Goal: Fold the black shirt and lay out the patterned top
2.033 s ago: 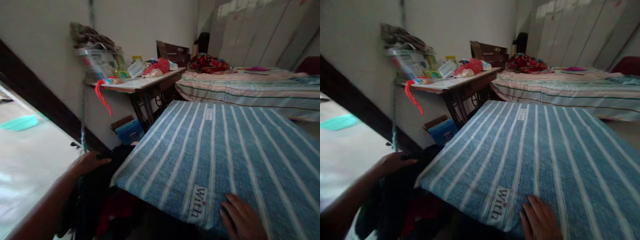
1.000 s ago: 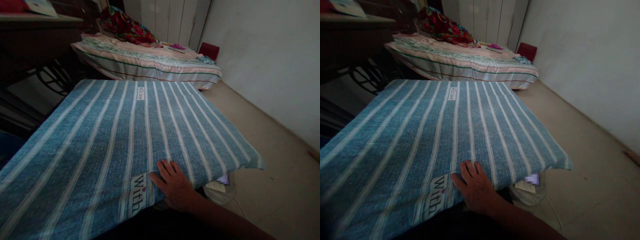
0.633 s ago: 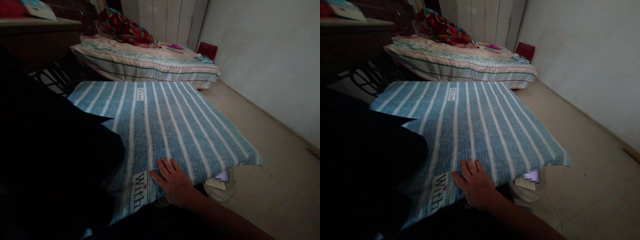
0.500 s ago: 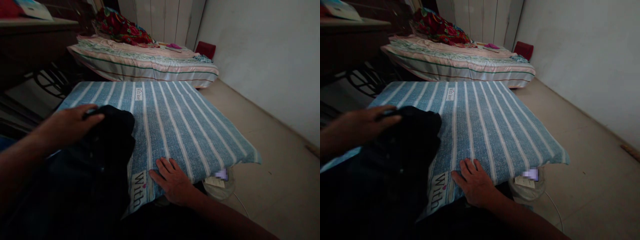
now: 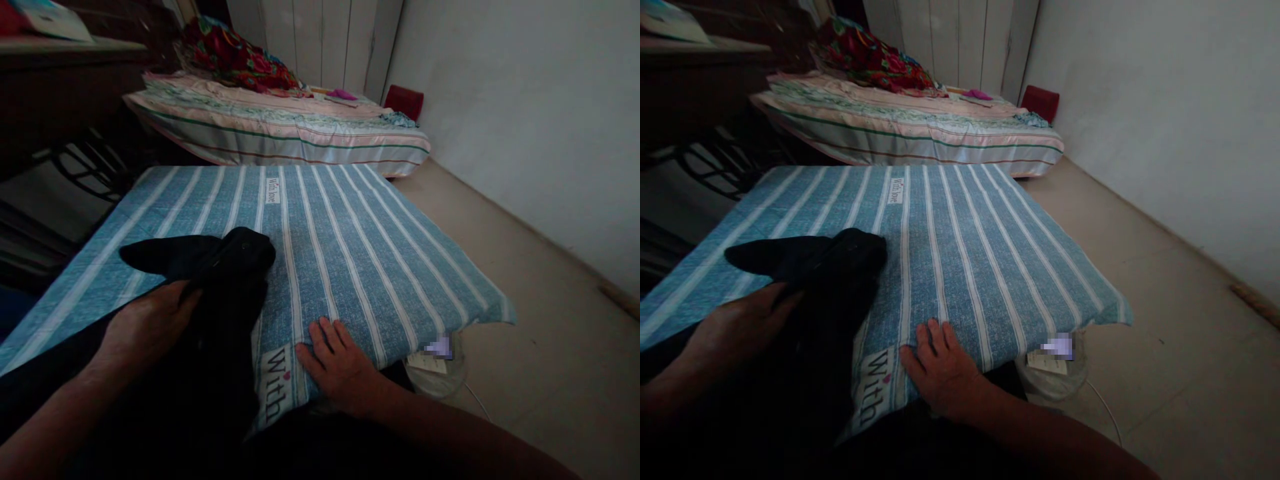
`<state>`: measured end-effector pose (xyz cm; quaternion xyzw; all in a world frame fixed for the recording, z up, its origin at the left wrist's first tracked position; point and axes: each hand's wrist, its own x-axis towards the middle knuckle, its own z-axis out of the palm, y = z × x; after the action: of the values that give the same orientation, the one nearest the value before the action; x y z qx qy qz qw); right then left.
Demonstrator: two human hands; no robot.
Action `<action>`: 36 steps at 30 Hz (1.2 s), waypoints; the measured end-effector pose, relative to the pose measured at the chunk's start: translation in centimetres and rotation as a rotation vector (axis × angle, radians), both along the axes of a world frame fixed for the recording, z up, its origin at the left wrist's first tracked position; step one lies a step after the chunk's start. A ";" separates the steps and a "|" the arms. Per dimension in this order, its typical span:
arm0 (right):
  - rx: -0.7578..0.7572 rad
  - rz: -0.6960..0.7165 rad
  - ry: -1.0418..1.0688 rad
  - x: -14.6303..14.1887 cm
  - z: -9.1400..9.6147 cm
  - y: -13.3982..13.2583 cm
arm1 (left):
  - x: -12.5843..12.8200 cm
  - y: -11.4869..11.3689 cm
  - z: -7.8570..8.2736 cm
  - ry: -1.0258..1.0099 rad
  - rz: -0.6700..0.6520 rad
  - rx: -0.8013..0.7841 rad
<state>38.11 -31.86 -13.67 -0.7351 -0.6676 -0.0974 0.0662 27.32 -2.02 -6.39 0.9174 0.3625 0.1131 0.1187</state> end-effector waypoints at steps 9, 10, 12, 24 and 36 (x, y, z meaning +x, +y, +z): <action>0.073 0.044 -0.165 -0.2 -1.1 0.6 | -0.4 -0.9 -1.6 0.004 0.100 -0.114; 0.082 0.045 -0.177 -0.3 -1.1 0.6 | -0.5 -1.0 -1.8 -0.021 0.112 -0.121; 0.103 0.047 -0.205 -0.5 -1.3 0.5 | -0.8 -1.3 -2.1 -0.064 0.124 -0.122; 0.327 0.182 -0.366 -0.9 -3.3 -0.3 | -3.1 -3.9 -3.0 -0.310 -0.009 -0.162; 0.354 0.440 -0.135 2.1 0.4 0.7 | 0.1 -12.6 -1.3 -0.162 -0.361 -0.063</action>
<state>40.17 -31.15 -13.24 -0.5415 -0.7865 -0.2444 0.1687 27.38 -14.62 -7.71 0.9513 0.1848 0.1520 0.1943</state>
